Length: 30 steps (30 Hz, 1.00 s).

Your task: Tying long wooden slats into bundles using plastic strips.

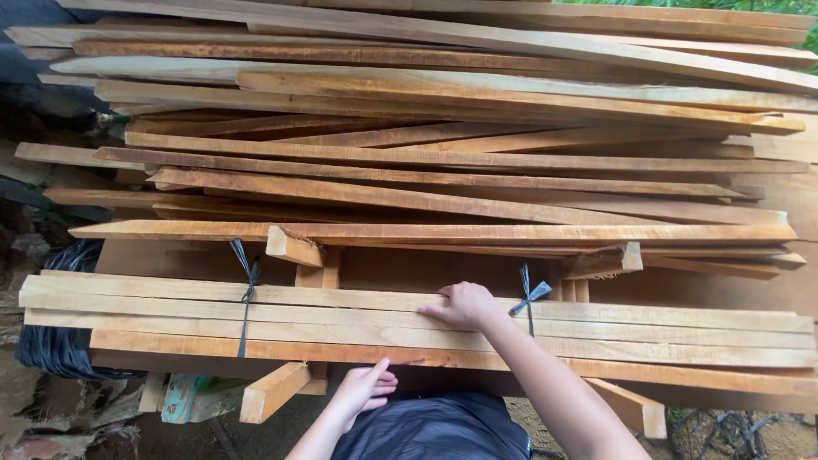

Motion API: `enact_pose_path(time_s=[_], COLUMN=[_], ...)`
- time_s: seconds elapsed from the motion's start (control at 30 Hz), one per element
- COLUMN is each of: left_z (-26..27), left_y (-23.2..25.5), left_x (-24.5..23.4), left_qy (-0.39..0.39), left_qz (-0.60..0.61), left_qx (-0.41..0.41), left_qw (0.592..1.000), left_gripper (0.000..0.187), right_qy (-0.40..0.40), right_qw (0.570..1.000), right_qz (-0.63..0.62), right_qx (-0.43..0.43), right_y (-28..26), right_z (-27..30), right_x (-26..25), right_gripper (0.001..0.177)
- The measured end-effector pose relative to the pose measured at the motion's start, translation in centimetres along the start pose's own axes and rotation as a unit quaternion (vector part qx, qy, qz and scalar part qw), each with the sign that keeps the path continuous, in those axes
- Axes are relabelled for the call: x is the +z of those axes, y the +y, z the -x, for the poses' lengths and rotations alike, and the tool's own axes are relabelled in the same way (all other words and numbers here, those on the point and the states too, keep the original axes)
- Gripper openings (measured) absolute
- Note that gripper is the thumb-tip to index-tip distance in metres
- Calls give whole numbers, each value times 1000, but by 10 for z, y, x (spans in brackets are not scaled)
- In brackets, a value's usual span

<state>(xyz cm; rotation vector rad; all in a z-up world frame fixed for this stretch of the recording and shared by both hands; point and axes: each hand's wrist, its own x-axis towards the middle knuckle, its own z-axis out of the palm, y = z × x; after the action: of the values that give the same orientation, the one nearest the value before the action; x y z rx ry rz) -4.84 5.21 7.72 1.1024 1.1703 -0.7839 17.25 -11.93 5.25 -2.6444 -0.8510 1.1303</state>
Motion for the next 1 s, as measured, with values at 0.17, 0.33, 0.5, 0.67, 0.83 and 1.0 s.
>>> enact_pose_path(time_s=[0.17, 0.33, 0.5, 0.67, 0.83, 1.0], left_z=[-60, -34, -35, -30, -37, -37], left_y=[-34, 8, 7, 9, 3, 2], left_x=[5, 40, 43, 48, 52, 46], left_qy=[-31, 3, -29, -26, -44, -52], left_qz=[329, 508, 498, 523, 515, 489], left_qx=[3, 23, 50, 37, 38, 18], left_qw=[944, 861, 866, 851, 855, 870], left_gripper=[105, 78, 85, 77, 80, 81], right_qy=[-172, -227, -262, -273, -256, -231], right_qw=[979, 962, 947, 953, 958, 963], right_qz=[-83, -123, -158, -105, -102, -122], right_qx=[64, 93, 94, 83, 82, 74], right_y=[-5, 4, 0, 0, 9, 13], right_z=[-29, -47, -45, -41, -35, -36], right_x=[-12, -1, -11, -18, -16, -10], right_gripper=[100, 118, 101, 111, 112, 107])
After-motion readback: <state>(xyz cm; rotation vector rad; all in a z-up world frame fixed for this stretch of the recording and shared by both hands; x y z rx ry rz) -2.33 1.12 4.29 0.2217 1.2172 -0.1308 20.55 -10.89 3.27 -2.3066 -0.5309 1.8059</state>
